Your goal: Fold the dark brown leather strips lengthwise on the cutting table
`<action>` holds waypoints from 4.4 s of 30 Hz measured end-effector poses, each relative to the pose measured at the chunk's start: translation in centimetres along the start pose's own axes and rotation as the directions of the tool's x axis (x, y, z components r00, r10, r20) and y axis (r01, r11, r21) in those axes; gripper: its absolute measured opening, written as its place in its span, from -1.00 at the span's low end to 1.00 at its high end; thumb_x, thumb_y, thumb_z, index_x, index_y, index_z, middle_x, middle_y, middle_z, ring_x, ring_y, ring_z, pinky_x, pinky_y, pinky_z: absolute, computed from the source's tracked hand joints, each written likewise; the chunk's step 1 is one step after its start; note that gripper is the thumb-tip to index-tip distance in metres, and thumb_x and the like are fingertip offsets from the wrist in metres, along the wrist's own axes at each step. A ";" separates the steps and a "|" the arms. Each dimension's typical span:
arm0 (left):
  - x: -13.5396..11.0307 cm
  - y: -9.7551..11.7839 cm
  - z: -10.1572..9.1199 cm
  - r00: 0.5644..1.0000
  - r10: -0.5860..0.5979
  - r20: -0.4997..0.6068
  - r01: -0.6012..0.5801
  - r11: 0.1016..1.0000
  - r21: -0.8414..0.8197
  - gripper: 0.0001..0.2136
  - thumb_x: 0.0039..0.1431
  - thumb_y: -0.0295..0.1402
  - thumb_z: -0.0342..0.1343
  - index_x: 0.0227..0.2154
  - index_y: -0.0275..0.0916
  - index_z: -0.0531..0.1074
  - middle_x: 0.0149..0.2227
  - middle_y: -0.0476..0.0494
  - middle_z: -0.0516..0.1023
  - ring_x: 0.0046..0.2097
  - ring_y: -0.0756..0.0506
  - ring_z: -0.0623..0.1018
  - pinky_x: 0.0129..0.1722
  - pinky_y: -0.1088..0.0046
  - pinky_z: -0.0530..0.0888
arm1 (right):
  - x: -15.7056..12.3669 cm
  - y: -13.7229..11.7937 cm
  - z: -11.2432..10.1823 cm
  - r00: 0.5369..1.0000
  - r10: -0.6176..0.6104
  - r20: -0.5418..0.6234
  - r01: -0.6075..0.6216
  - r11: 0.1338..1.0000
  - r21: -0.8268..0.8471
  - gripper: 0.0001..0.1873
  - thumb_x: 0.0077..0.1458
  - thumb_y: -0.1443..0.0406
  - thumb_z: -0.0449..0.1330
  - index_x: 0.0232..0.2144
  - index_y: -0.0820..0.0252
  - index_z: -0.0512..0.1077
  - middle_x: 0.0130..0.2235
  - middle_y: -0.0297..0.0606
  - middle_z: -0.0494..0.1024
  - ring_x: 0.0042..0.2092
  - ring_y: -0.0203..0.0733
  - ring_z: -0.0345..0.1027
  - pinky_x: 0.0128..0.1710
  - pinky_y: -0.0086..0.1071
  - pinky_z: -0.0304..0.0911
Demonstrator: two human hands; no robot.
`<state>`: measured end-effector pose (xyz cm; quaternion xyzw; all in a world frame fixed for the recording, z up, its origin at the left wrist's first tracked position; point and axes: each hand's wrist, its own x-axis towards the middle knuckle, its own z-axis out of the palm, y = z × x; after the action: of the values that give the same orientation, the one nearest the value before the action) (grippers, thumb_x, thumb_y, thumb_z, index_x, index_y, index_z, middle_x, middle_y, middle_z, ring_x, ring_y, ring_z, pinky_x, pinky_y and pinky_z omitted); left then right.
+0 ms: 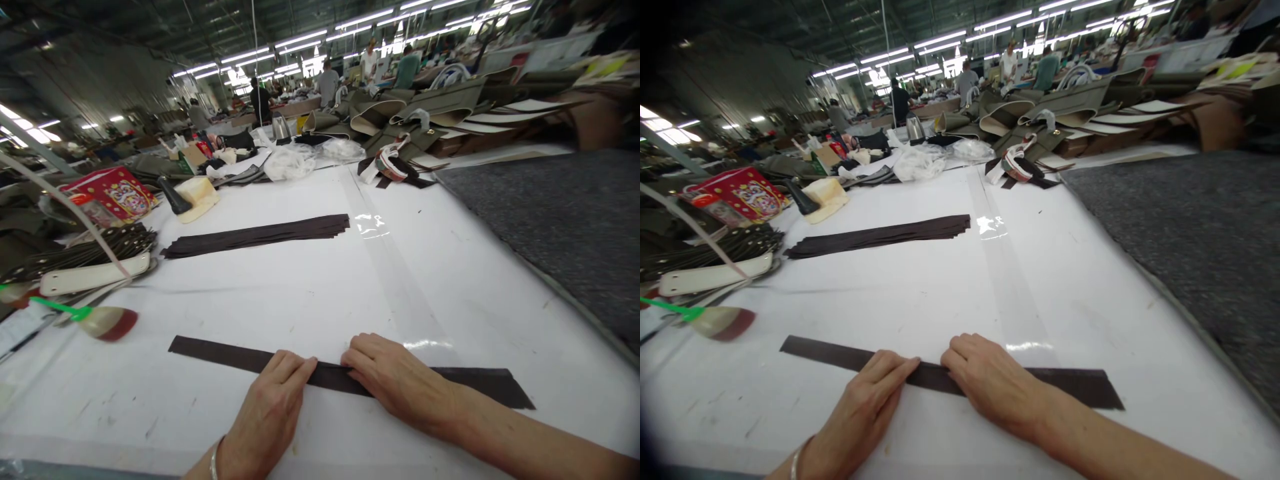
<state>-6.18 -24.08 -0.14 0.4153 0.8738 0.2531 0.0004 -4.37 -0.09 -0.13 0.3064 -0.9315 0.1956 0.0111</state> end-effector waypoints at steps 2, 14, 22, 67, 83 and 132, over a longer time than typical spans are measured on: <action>-0.1 -0.1 -0.1 0.999 0.022 0.044 -0.023 1.000 0.014 -0.55 0.23 -0.63 -0.14 0.16 -0.22 0.22 -0.18 -0.18 0.43 -0.15 -0.14 0.39 -0.13 0.25 0.49 | -0.2 0.2 0.0 0.999 -0.041 0.019 0.042 0.999 -0.008 -0.85 0.19 0.51 0.05 -0.34 0.22 0.35 -0.33 -0.29 0.36 -0.31 -0.20 0.19 -0.28 -0.34 0.12; 0.3 -0.3 -0.5 0.978 0.032 0.206 -0.063 0.988 0.144 -0.46 0.18 -0.67 -0.16 0.22 -0.20 0.13 -0.17 -0.16 0.39 -0.16 -0.14 0.32 -0.09 0.20 0.44 | -2.1 0.7 -0.3 0.976 -0.217 0.017 0.216 0.960 -0.178 -0.83 0.22 0.47 0.02 -0.17 0.31 0.36 -0.32 -0.24 0.33 -0.30 -0.16 0.15 -0.25 -0.27 0.13; 0.8 0.2 -0.3 0.962 -0.007 0.272 -0.059 0.970 0.235 -0.33 0.14 -0.70 -0.15 0.29 -0.10 -0.06 -0.18 -0.14 0.34 -0.16 -0.15 0.28 -0.08 0.21 0.39 | -2.5 1.0 -0.8 0.975 -0.222 -0.002 0.217 0.955 -0.204 -0.79 0.23 0.46 0.02 -0.11 0.33 0.35 -0.32 -0.23 0.33 -0.30 -0.16 0.14 -0.20 -0.25 0.13; 2.4 0.6 1.0 0.932 0.316 0.176 -0.362 0.835 0.415 -0.38 0.05 -0.72 -0.19 0.17 -0.10 0.23 -0.07 -0.21 0.38 -0.10 -0.14 0.40 -0.18 0.32 0.42 | -11.2 2.8 -4.6 0.990 -0.141 0.027 0.143 0.944 -0.297 -0.72 0.27 0.47 -0.12 -0.16 0.37 0.38 -0.35 -0.22 0.31 -0.32 -0.18 0.11 -0.24 -0.23 0.06; 7.2 8.6 6.9 0.888 0.394 0.237 -0.427 0.898 0.106 -0.46 0.03 -0.70 -0.14 0.13 -0.42 0.14 -0.19 -0.22 0.42 -0.20 -0.16 0.38 -0.18 0.28 0.47 | -12.9 3.1 -4.8 0.993 -0.115 0.003 0.107 0.916 -0.386 -0.74 0.28 0.44 -0.11 -0.19 0.36 0.38 -0.37 -0.25 0.31 -0.31 -0.19 0.12 -0.20 -0.22 0.04; 6.6 9.8 8.2 0.853 0.478 0.209 -0.521 0.762 0.385 -0.47 0.15 -0.53 -0.10 0.22 -0.18 0.14 -0.18 -0.23 0.27 -0.11 -0.23 0.29 -0.15 0.23 0.42 | -13.2 2.9 -6.2 0.986 0.165 0.012 -0.162 0.978 -0.128 -0.95 0.20 0.37 0.11 -0.25 0.22 0.35 -0.25 -0.26 0.41 -0.20 -0.19 0.22 -0.14 -0.27 0.05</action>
<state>-1.69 -10.48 -1.60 0.6347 0.7637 0.0252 -0.1152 4.02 11.80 2.65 0.2295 -0.9642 0.1328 0.0040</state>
